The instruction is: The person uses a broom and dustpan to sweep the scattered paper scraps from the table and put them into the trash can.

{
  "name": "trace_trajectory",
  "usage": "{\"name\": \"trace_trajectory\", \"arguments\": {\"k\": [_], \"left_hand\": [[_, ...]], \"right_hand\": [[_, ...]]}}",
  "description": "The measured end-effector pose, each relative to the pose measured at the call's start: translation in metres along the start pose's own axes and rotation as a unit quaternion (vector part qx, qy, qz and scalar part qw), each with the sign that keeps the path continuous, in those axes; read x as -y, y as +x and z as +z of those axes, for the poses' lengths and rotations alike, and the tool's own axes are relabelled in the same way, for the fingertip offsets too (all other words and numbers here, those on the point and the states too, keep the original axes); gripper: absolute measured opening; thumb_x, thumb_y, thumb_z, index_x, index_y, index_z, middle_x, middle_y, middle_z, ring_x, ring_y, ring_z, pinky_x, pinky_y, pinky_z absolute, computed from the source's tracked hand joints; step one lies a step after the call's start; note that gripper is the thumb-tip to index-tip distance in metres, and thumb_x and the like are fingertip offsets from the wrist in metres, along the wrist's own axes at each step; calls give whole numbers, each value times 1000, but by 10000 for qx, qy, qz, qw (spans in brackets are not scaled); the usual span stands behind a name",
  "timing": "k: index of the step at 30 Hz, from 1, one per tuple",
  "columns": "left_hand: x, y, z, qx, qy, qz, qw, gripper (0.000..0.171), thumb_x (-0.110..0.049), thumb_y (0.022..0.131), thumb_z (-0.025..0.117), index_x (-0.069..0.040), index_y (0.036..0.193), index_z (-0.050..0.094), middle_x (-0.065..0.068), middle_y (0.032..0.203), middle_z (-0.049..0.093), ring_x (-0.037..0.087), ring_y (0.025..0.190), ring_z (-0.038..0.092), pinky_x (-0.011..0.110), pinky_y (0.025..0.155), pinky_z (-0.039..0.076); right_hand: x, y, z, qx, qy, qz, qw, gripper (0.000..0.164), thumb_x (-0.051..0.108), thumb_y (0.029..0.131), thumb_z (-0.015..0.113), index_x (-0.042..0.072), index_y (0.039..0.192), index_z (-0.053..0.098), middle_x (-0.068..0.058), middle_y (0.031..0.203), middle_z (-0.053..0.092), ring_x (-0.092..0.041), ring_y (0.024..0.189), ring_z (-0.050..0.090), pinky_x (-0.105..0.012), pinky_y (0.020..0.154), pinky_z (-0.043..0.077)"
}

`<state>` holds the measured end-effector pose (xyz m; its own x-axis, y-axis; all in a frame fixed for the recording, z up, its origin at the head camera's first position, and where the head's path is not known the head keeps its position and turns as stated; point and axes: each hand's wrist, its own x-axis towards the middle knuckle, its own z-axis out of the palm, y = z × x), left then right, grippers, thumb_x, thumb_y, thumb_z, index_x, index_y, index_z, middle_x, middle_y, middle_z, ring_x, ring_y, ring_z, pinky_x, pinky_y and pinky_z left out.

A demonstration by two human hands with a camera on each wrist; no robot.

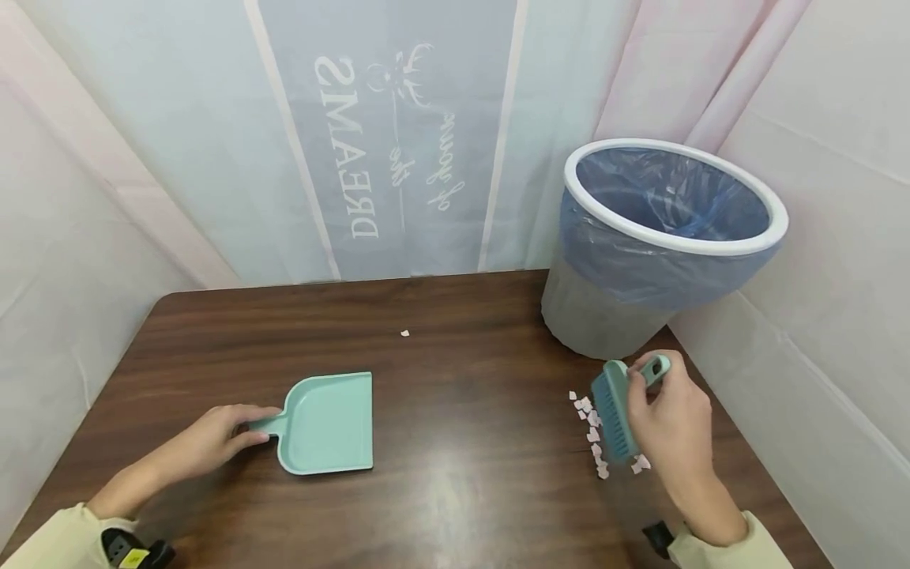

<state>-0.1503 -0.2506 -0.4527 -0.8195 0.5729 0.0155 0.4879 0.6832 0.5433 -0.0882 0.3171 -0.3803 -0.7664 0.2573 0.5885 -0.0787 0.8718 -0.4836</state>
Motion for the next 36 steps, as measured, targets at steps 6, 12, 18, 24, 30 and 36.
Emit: {"name": "trace_trajectory", "arguments": {"k": [6, 12, 18, 24, 30, 36], "left_hand": [[-1, 1, 1, 80, -29, -120, 9999, 37, -10, 92, 74, 4, 126, 68, 16, 120, 72, 36, 111, 68, 46, 88, 57], [-2, -1, 3, 106, -120, -209, 9997, 37, -9, 91, 74, 6, 125, 68, 19, 120, 71, 39, 112, 67, 47, 89, 57], [-2, 0, 0, 187, -157, -279, 9993, 38, -9, 91, 74, 7, 125, 68, 19, 120, 71, 39, 112, 67, 47, 88, 57], [-2, 1, 0, 220, -153, -314, 9991, 38, -9, 91, 74, 7, 125, 68, 19, 120, 71, 39, 112, 67, 47, 89, 57], [-3, 2, 1, 195, -135, -314, 9992, 37, -8, 91, 74, 7, 124, 68, 18, 120, 71, 37, 111, 67, 46, 89, 57], [-3, 3, 1, 127, -82, -319, 9994, 36, -8, 90, 75, 7, 123, 69, 17, 119, 72, 35, 111, 68, 46, 89, 57]], "right_hand": [[-13, 4, -6, -200, -273, -393, 9987, 11, 2, 87, 61, 2, 98, 63, -11, 71, 65, 16, 56, 38, -16, 44, 32], [-19, -2, 0, -73, -264, -782, 9966, 10, -2, 84, 64, 5, 91, 63, -6, 63, 61, 6, 53, 40, -18, 43, 32], [-18, -12, 11, 282, -297, -761, 9963, 16, -6, 83, 66, 7, 91, 62, -1, 65, 56, -4, 51, 40, -20, 46, 30], [-12, -16, 21, 332, -273, -896, 9951, 21, -6, 80, 71, 9, 91, 62, -1, 71, 62, -2, 57, 48, -20, 48, 36], [-3, -21, 31, 417, -153, -1089, 9931, 23, -8, 80, 72, 9, 91, 61, -2, 76, 65, -6, 59, 54, -19, 50, 41], [8, -24, 37, 610, 24, -1091, 9922, 25, -10, 81, 73, 9, 94, 61, -6, 82, 67, -7, 57, 54, -18, 50, 40]]}}
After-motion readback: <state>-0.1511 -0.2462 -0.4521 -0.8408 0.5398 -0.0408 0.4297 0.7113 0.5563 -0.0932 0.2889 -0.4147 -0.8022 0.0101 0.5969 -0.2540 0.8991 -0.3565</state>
